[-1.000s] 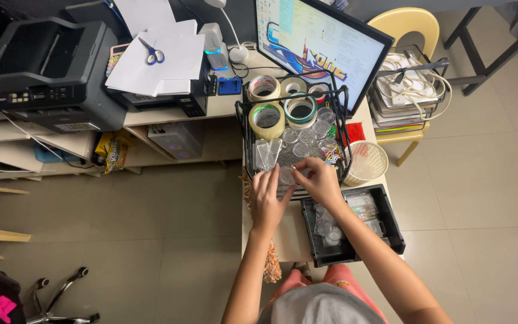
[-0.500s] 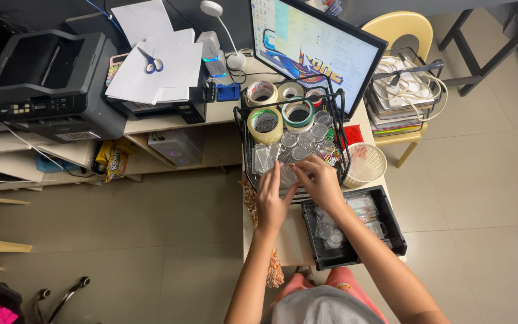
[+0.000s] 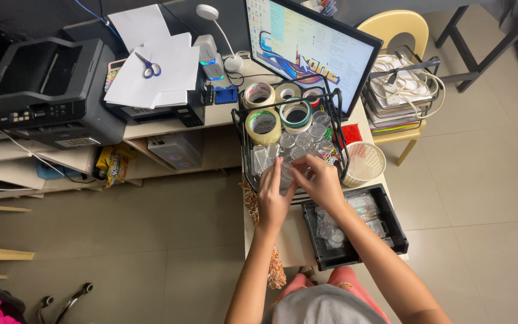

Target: The person sorts small items by hand, picking up objects from a black tray and placing them into a small plastic bag or a white bowl.

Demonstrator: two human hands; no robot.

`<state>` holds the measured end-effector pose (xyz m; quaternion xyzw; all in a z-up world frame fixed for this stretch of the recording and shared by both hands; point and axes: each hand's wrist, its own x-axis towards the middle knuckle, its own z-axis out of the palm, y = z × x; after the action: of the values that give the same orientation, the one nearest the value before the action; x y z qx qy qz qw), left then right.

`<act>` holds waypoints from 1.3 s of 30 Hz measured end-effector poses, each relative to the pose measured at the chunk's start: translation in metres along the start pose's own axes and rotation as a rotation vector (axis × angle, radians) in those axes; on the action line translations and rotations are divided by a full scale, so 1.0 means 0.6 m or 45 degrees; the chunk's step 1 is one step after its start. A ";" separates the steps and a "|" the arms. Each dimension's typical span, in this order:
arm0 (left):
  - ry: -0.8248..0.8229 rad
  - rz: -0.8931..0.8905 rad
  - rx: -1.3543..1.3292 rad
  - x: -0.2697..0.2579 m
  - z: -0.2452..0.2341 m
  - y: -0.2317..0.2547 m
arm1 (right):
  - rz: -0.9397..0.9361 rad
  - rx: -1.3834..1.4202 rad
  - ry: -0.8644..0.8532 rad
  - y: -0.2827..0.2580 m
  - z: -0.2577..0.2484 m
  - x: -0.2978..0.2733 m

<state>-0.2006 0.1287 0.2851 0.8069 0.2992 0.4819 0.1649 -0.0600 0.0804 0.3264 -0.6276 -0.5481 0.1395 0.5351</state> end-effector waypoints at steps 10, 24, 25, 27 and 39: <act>0.025 0.104 -0.028 0.015 0.010 -0.002 | 0.028 0.021 -0.070 0.025 0.002 0.009; -0.198 -0.513 -0.936 0.021 0.012 -0.028 | -0.068 0.049 -0.280 0.024 -0.068 0.034; -0.200 -0.512 -0.936 0.007 0.025 -0.050 | -0.067 0.049 -0.277 0.022 -0.075 0.033; -0.167 -0.660 -1.152 -0.019 0.053 -0.095 | -0.246 -0.021 -0.296 0.019 -0.089 0.032; -0.269 -0.536 -0.944 0.003 0.014 -0.026 | -0.514 -0.675 -0.535 -0.017 -0.130 0.004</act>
<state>-0.1976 0.1423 0.2735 0.6595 0.2454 0.4274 0.5676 -0.0052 0.0400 0.3660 -0.5814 -0.7751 0.0102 0.2472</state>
